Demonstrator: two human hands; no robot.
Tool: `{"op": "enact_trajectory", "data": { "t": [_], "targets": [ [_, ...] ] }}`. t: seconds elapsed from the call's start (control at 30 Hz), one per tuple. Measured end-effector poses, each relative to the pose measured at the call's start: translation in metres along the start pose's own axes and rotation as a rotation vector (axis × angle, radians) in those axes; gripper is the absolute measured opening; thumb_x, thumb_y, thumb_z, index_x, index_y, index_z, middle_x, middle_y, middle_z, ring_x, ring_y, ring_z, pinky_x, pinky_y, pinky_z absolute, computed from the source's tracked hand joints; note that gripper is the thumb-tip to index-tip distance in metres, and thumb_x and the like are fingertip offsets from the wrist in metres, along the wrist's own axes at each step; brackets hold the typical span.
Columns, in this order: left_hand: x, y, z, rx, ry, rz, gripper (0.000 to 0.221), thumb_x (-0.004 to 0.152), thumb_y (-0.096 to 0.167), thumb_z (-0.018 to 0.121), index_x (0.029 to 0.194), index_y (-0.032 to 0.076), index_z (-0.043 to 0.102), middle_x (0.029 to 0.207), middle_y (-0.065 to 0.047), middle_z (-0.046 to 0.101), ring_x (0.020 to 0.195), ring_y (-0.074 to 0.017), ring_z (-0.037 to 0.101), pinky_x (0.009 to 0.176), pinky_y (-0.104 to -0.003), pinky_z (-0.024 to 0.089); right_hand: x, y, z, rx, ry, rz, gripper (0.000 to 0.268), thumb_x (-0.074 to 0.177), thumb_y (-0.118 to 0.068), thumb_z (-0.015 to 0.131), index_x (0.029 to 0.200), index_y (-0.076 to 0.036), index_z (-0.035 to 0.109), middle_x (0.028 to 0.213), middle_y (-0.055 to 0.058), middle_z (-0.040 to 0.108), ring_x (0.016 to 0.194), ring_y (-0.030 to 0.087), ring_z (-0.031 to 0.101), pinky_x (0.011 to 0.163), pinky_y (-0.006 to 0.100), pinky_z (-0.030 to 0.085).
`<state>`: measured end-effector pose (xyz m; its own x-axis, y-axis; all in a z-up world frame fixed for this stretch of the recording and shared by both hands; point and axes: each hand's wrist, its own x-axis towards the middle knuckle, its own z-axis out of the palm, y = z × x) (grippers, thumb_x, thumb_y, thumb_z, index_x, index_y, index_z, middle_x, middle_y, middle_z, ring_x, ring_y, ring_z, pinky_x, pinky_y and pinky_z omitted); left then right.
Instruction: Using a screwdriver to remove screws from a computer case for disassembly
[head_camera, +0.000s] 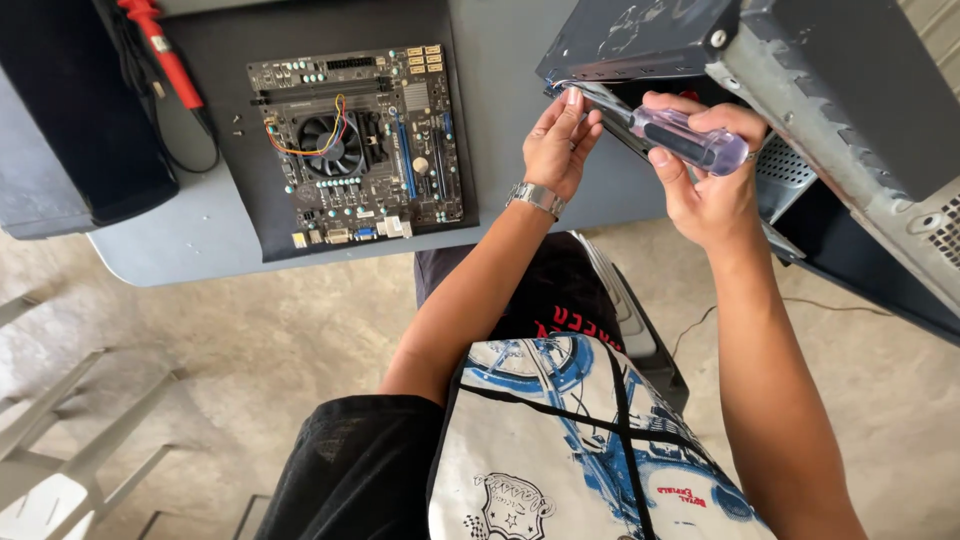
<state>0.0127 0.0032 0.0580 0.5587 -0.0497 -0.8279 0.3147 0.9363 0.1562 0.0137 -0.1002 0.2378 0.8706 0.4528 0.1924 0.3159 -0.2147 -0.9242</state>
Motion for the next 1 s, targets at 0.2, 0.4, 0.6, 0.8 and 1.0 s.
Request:
{"op": "enact_trajectory", "data": {
  "t": [0.2,0.4,0.6,0.8,1.0],
  "targets": [
    [0.007,-0.005,-0.006,-0.042,-0.009,0.006,0.045,0.076,0.016,0.077,0.114,-0.002,0.062,0.09,-0.01,0.069,0.072,-0.0183,0.067,0.069,-0.03,0.06,0.009,-0.01,0.005,-0.009,-0.022,0.056,0.03,0.103,-0.002,0.047,0.115,-0.006,0.019,0.123,0.042,0.043,0.121,0.046,0.05,0.094,0.047,0.052],
    [0.0,0.0,-0.001,-0.012,-0.013,0.01,0.043,0.076,0.021,0.077,0.109,-0.002,0.064,0.09,-0.011,0.069,0.071,-0.0174,0.067,0.069,-0.029,0.061,0.012,-0.006,0.008,-0.075,-0.022,0.001,0.032,0.103,-0.003,0.05,0.118,-0.003,0.022,0.123,0.041,0.045,0.122,0.048,0.051,0.093,0.049,0.053],
    [-0.012,0.006,-0.025,0.632,-0.054,0.373,0.034,0.081,0.013,0.066,0.113,0.001,0.066,0.082,-0.009,0.069,0.066,-0.0172,0.068,0.06,-0.031,0.063,0.007,0.007,0.019,-0.109,0.144,-0.081,0.049,0.094,0.01,0.067,0.118,-0.003,0.026,0.114,0.037,0.049,0.109,0.045,0.059,0.091,0.05,0.054],
    [-0.034,0.014,-0.007,1.374,-0.023,1.125,0.028,0.084,0.032,0.069,0.111,0.027,0.062,0.091,0.005,0.055,0.081,-0.0124,0.063,0.063,-0.034,0.053,0.016,0.015,0.026,-0.437,0.345,-0.045,0.051,0.086,-0.004,0.09,0.093,0.004,0.04,0.087,0.013,0.043,0.071,0.026,0.05,0.068,0.037,0.045],
    [-0.035,0.055,0.009,1.73,-0.113,1.506,0.005,0.086,0.024,0.059,0.084,0.023,0.063,0.083,0.003,0.057,0.067,-0.026,0.059,0.044,-0.042,0.042,0.018,0.031,0.026,-0.782,0.354,-0.006,0.065,0.08,-0.037,0.1,0.098,0.008,0.057,0.091,0.019,0.067,0.083,0.036,0.066,0.078,0.041,0.051]
  ]
}}
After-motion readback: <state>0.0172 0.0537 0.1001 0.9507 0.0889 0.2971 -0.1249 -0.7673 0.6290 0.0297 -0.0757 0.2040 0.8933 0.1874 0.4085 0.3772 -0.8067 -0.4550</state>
